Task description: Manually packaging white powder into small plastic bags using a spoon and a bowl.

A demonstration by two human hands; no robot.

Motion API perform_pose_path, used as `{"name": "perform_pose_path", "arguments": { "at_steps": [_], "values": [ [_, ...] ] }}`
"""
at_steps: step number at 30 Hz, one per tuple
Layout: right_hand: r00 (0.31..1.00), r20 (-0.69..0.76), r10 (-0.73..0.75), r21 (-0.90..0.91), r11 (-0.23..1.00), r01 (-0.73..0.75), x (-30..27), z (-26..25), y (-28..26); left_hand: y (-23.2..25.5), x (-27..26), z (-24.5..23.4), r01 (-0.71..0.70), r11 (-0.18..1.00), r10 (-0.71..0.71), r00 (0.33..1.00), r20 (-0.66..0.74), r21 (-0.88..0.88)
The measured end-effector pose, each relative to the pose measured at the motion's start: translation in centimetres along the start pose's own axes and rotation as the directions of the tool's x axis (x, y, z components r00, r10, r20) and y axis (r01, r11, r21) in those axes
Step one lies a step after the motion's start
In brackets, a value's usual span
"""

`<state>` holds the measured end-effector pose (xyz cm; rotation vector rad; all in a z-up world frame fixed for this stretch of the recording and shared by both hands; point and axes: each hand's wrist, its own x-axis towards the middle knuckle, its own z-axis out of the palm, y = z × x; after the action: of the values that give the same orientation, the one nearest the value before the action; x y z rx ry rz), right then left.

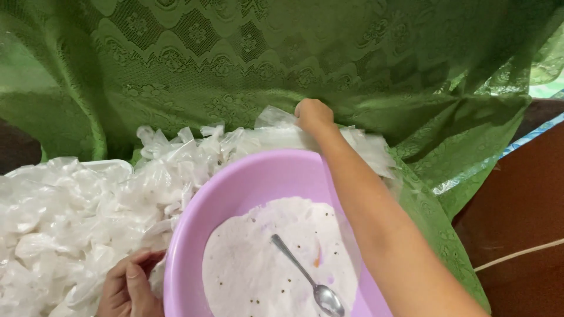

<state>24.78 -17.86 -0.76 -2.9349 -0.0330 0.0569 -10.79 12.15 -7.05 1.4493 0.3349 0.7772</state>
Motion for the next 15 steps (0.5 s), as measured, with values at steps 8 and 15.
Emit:
{"name": "perform_pose_path", "arguments": {
  "at_steps": [8,15],
  "values": [
    [0.989,-0.150,0.016,0.137,0.991,0.005,-2.3,-1.9,0.9,6.7,2.1,1.8,-0.354,0.931,0.348,0.934,0.076,0.092],
    [0.869,-0.448,-0.210,0.357,0.849,0.390,-10.7,-6.4,-0.1,9.2,5.2,14.1,-0.255,0.955,0.086,0.730,0.678,0.153]
  ]
}}
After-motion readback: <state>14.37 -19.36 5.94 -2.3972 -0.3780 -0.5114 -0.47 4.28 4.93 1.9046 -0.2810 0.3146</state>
